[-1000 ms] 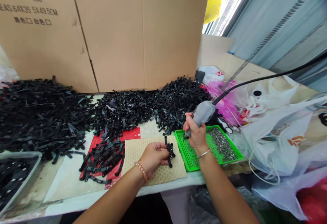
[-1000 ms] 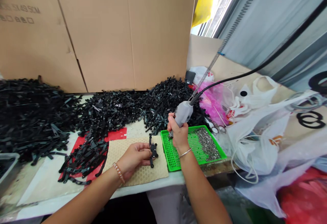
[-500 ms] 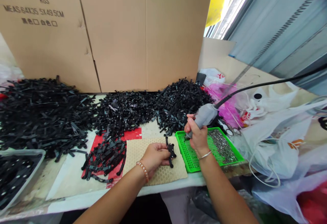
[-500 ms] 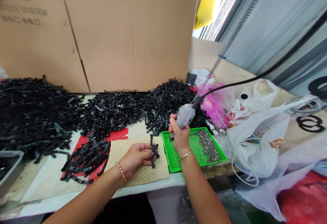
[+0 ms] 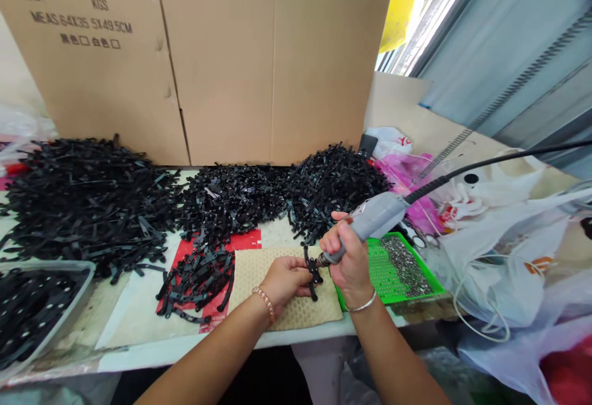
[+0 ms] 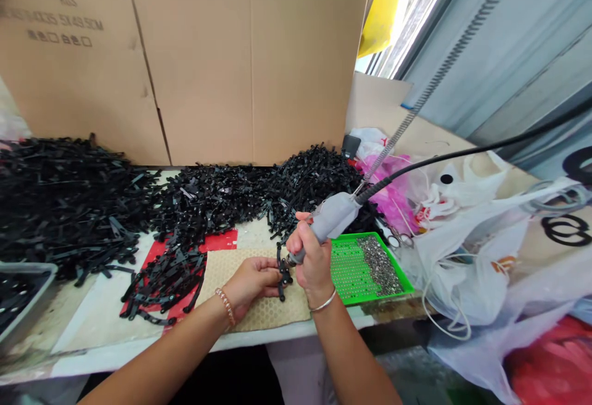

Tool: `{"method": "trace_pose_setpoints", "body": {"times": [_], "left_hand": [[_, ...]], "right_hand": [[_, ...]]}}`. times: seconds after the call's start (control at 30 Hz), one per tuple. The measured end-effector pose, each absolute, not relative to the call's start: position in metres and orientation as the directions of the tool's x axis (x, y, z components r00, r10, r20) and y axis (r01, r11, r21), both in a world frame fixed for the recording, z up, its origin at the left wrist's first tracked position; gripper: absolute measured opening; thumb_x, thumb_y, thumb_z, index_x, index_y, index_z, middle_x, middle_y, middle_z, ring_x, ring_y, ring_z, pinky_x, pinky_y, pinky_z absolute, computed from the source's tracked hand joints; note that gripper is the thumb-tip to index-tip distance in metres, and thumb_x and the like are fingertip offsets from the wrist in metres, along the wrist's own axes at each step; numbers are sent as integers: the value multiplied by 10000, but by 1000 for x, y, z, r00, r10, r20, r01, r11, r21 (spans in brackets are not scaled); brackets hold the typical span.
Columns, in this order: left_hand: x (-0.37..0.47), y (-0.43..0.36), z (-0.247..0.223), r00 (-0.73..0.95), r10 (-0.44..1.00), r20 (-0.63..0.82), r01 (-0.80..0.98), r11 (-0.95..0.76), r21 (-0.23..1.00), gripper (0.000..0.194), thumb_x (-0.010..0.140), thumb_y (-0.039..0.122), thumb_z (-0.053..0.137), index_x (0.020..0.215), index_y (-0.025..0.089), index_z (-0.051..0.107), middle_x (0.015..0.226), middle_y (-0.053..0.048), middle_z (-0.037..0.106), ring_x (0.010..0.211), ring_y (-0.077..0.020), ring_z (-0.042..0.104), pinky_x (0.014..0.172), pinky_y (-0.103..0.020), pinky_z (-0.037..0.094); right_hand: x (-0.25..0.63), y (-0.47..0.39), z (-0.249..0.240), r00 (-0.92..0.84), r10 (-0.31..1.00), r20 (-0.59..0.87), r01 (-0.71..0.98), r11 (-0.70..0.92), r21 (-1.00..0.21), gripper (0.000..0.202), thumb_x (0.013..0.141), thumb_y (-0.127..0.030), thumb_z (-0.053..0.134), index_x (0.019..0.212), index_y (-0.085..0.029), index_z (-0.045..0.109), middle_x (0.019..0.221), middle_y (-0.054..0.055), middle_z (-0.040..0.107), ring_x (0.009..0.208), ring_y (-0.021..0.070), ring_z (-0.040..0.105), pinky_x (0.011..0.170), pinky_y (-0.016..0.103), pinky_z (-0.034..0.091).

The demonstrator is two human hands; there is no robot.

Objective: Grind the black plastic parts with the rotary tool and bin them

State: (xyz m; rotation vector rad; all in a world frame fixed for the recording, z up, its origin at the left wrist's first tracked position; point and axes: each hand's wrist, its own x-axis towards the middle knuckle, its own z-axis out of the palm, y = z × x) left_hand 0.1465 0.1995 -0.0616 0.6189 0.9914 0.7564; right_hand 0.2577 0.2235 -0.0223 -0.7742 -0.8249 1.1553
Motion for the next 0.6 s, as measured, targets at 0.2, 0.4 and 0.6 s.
{"method": "trace_pose_setpoints", "body": {"times": [0.2, 0.4, 0.6], "left_hand": [[147, 200, -64, 343, 796, -499, -278, 594, 755, 185, 577, 73, 669, 760, 95, 668, 683, -39, 657, 615, -122, 608, 547, -211, 490], [148, 200, -62, 340, 793, -506, -271, 597, 755, 175, 596, 59, 647, 768, 91, 663, 681, -38, 657, 605, -114, 604, 549, -204, 492], [147, 199, -61, 334, 792, -511, -278, 601, 749, 170, 589, 62, 662, 755, 96, 664, 655, -26, 642, 592, -112, 596, 548, -206, 496]], "right_hand": [[258, 225, -24, 201, 969, 142, -459, 221, -861, 305, 730, -401, 723, 913, -198, 588, 471, -95, 382, 415, 76, 331, 440, 188, 327], [259, 224, -26, 193, 965, 178, -448, 248, -859, 271, 754, -388, 699, 922, -205, 592, 481, -89, 390, 420, 79, 337, 447, 192, 334], [259, 224, -29, 203, 963, 174, -444, 249, -861, 267, 745, -369, 706, 924, -204, 597, 482, -88, 396, 427, 80, 341, 448, 192, 332]]}}
